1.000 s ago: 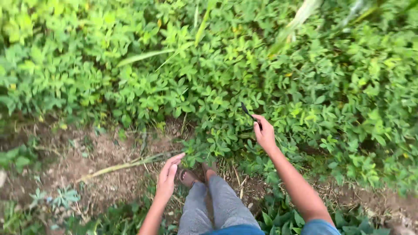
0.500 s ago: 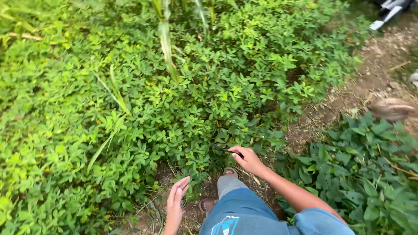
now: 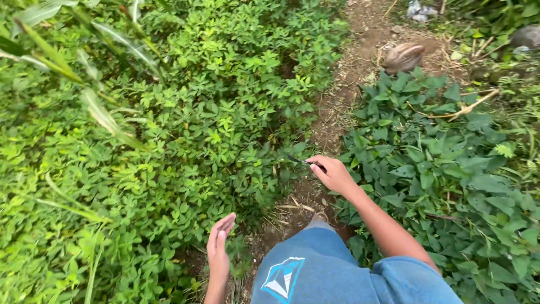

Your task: Picking leaves from plants and placing them into a container with liquid.

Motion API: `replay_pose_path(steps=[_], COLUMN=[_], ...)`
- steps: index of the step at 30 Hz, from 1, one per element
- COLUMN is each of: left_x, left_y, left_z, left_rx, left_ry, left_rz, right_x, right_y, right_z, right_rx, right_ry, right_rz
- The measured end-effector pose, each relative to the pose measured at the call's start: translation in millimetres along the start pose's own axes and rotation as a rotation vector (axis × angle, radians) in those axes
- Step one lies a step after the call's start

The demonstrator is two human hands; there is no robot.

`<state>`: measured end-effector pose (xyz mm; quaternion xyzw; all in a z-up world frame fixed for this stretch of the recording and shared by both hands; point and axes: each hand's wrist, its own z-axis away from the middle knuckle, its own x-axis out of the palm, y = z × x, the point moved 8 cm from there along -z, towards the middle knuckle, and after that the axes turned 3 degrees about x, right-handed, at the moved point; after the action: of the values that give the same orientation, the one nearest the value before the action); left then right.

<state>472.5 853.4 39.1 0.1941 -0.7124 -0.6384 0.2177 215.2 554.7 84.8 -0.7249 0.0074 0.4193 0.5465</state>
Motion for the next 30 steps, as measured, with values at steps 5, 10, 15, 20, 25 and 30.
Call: replay_pose_path(steps=[5, 10, 15, 20, 25, 30], left_x=[77.1, 151.9, 206.0, 258.2, 316.4, 355.9], left_y=[-1.6, 2.0, -16.1, -12.4, -17.6, -21.8], left_z=[-55.7, -100.2, -119.7, -145.0, -160.6, -159.7], left_rx=[0.015, 0.077, 0.088, 0.203, 0.202, 0.161], left_ry=[-0.1, -0.163, -0.179, -0.244, -0.317, -0.549], left_rz=[0.112, 0.14, 0.29, 0.317, 0.364, 0.203], right_x=[-66.2, -136.1, -182.8, -215.8, -241.2, -243.7], right_y=[54.4, 101.2, 135.7, 165.7, 193.7, 227.5], right_z=[26.6, 51.8, 74.2, 101.7, 133.1, 167.1], right_rx=[-0.01, 0.146, 0.151, 0.194, 0.21, 0.357], right_ry=[0.123, 0.271, 0.412, 0.494, 0.625, 0.717], right_rz=[0.021, 0.047, 0.097, 0.08, 0.081, -0.007])
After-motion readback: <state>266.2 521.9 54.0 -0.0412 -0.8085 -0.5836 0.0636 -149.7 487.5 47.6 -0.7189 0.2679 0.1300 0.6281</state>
